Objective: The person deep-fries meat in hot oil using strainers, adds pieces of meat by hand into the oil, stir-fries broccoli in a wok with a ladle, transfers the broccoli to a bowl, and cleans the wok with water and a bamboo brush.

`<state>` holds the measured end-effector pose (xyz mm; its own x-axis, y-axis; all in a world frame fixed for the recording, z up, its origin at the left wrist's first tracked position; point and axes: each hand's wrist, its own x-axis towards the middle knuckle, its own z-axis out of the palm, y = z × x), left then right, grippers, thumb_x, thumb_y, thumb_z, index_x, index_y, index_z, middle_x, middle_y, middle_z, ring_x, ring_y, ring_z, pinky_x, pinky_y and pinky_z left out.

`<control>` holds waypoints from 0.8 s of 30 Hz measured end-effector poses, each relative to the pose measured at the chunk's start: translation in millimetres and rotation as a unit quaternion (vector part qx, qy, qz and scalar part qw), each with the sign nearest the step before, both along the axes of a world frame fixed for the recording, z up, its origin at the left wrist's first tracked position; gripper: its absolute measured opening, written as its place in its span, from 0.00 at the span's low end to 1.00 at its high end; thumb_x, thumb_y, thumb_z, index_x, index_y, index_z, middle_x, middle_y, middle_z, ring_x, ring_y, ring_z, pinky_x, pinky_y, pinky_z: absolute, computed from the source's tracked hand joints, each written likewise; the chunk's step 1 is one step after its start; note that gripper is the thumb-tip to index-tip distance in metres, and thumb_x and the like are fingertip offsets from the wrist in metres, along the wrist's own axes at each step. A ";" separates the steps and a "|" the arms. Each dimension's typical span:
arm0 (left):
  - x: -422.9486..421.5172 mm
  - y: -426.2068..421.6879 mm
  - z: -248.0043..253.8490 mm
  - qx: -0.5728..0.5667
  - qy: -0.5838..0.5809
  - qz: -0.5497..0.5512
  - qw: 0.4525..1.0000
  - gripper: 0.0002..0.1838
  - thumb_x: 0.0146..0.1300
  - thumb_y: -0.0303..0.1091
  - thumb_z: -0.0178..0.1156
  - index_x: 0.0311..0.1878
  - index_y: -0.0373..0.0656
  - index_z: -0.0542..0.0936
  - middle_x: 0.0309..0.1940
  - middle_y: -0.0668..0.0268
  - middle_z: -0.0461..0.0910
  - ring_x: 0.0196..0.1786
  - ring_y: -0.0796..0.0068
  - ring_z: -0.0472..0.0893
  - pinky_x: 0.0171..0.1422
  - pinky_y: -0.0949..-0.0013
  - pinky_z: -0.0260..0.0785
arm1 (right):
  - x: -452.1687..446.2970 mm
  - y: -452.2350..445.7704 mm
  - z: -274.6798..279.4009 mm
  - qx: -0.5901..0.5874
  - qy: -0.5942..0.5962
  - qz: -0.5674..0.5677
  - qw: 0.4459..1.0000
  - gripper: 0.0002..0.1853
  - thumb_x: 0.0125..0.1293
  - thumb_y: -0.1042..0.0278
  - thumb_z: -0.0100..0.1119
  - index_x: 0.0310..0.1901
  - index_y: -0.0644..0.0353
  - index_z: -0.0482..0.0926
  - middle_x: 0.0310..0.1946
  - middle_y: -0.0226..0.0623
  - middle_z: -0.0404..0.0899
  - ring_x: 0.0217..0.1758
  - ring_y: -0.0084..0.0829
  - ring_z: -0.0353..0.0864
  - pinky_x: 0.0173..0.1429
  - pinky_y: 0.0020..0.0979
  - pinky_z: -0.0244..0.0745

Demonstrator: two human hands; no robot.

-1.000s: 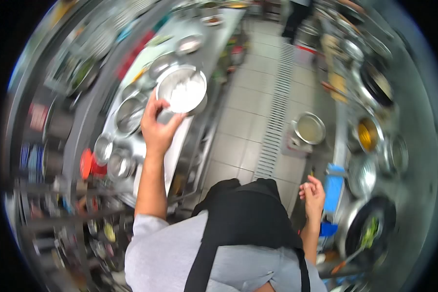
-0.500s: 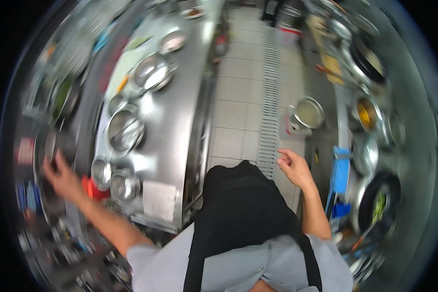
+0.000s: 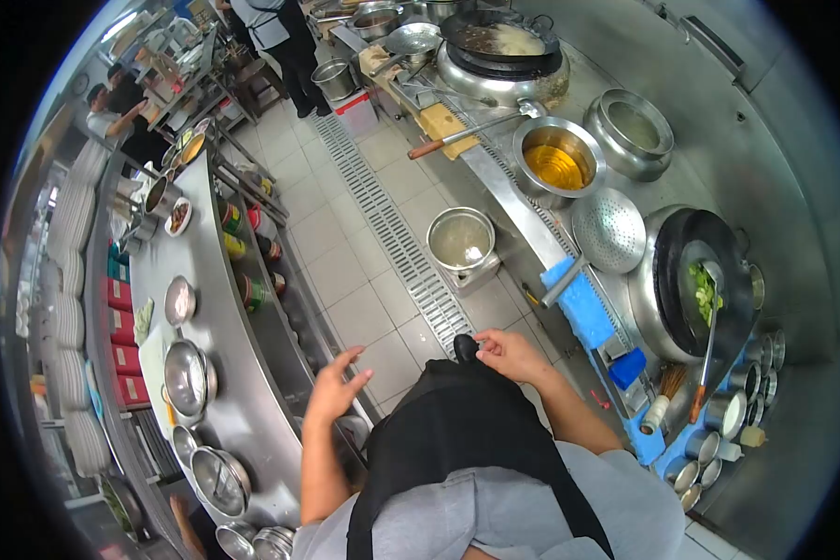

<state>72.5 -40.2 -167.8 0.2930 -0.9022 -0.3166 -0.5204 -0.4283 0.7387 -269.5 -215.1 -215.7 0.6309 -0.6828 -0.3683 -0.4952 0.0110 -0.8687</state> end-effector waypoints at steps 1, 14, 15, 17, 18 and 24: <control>-3.4 -13.2 -28.3 0.046 0.046 0.033 0.997 0.30 0.63 0.43 0.71 0.66 0.39 0.78 0.57 0.47 0.84 0.65 0.48 0.81 0.71 0.56 0.70 | 2.7 -13.2 0.9 0.008 0.002 -0.004 1.000 0.20 0.67 0.65 0.66 0.58 0.61 0.81 0.35 0.36 0.86 0.37 0.29 0.84 0.46 0.33 0.80; 86.5 180.7 -280.2 0.396 0.042 0.092 0.913 0.18 0.65 0.42 0.61 0.54 0.45 0.85 0.46 0.54 0.87 0.49 0.53 0.85 0.54 0.53 0.78 | 140.1 -219.4 -13.1 0.159 -0.101 0.012 0.982 0.19 0.71 0.68 0.65 0.61 0.64 0.78 0.36 0.33 0.85 0.36 0.22 0.82 0.38 0.26 0.78; 97.5 162.3 -286.0 0.377 0.061 0.118 0.917 0.18 0.65 0.41 0.62 0.54 0.44 0.84 0.45 0.54 0.87 0.49 0.54 0.85 0.53 0.54 0.78 | 164.1 -234.1 -13.9 0.168 -0.110 0.022 0.979 0.20 0.71 0.68 0.64 0.62 0.63 0.78 0.36 0.33 0.84 0.35 0.22 0.82 0.38 0.26 0.78; 129.4 111.3 -305.5 0.331 0.085 0.148 0.928 0.18 0.63 0.40 0.64 0.53 0.41 0.84 0.45 0.55 0.87 0.48 0.57 0.85 0.53 0.56 0.77 | 219.0 -263.6 -13.2 0.186 -0.130 0.038 0.973 0.20 0.72 0.67 0.64 0.62 0.63 0.77 0.37 0.32 0.84 0.34 0.21 0.81 0.37 0.25 0.77; 151.8 81.8 -317.4 0.304 0.093 0.156 0.935 0.19 0.62 0.39 0.65 0.53 0.40 0.84 0.44 0.55 0.87 0.47 0.59 0.85 0.53 0.57 0.77 | 248.5 -280.4 -17.9 0.182 -0.130 0.047 0.974 0.20 0.72 0.67 0.64 0.62 0.63 0.77 0.38 0.32 0.84 0.35 0.21 0.81 0.37 0.25 0.78; 341.1 -114.6 -345.5 0.177 0.205 0.232 0.935 0.21 0.58 0.35 0.70 0.53 0.32 0.84 0.42 0.57 0.88 0.44 0.67 0.85 0.52 0.63 0.76 | 401.0 -379.7 35.8 0.151 -0.178 0.024 0.972 0.20 0.74 0.65 0.61 0.63 0.63 0.76 0.38 0.33 0.85 0.36 0.20 0.82 0.38 0.25 0.78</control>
